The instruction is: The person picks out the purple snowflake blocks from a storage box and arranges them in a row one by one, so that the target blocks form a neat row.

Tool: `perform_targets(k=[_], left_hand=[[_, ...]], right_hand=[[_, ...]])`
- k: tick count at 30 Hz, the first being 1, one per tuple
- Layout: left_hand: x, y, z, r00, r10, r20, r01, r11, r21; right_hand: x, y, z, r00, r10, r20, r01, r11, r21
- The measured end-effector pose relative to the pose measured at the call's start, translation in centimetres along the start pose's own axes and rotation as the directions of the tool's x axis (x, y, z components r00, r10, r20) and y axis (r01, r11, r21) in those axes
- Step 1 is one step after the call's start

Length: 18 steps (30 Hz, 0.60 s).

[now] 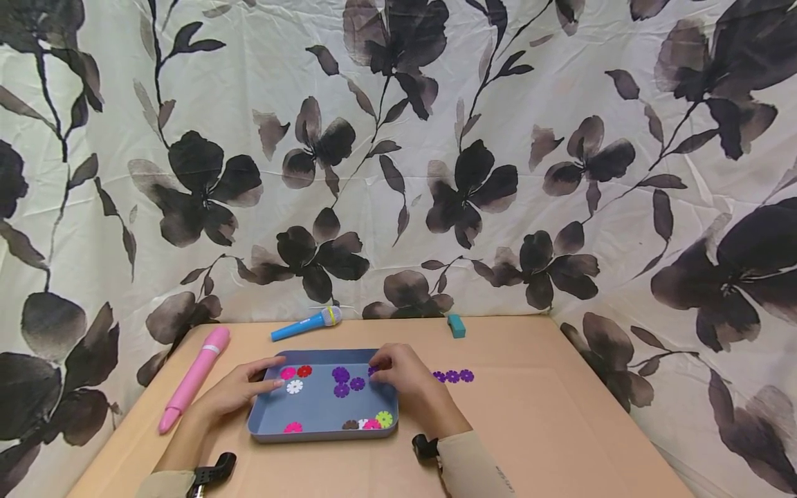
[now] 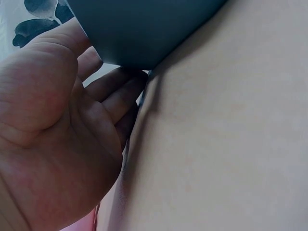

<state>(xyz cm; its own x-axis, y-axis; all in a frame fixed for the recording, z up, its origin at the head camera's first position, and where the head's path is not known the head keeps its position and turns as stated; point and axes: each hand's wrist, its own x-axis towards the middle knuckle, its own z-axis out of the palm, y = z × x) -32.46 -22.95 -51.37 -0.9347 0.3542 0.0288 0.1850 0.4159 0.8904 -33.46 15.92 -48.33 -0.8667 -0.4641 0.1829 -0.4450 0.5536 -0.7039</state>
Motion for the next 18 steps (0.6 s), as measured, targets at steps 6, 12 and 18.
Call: perform_targets(k=[6, 12, 18], left_hand=[[0.2, -0.1, 0.1, 1.000, -0.016, 0.007, 0.016, 1.000, 0.015], [0.2, -0.3, 0.0, 1.000, -0.019, -0.012, 0.019, 1.000, 0.019], [0.2, -0.4, -0.1, 1.000, -0.002, -0.002, 0.002, 1.000, 0.002]], right_hand=[[-1.8, 1.1, -2.3, 0.991, -0.017, -0.129, 0.016, 1.000, -0.008], [-3.4, 3.7, -4.8, 0.950, 0.048, -0.307, -0.043, 0.999, 0.025], [-4.3, 5.7, -6.6, 0.926, 0.110, -0.362, -0.095, 0.994, 0.057]])
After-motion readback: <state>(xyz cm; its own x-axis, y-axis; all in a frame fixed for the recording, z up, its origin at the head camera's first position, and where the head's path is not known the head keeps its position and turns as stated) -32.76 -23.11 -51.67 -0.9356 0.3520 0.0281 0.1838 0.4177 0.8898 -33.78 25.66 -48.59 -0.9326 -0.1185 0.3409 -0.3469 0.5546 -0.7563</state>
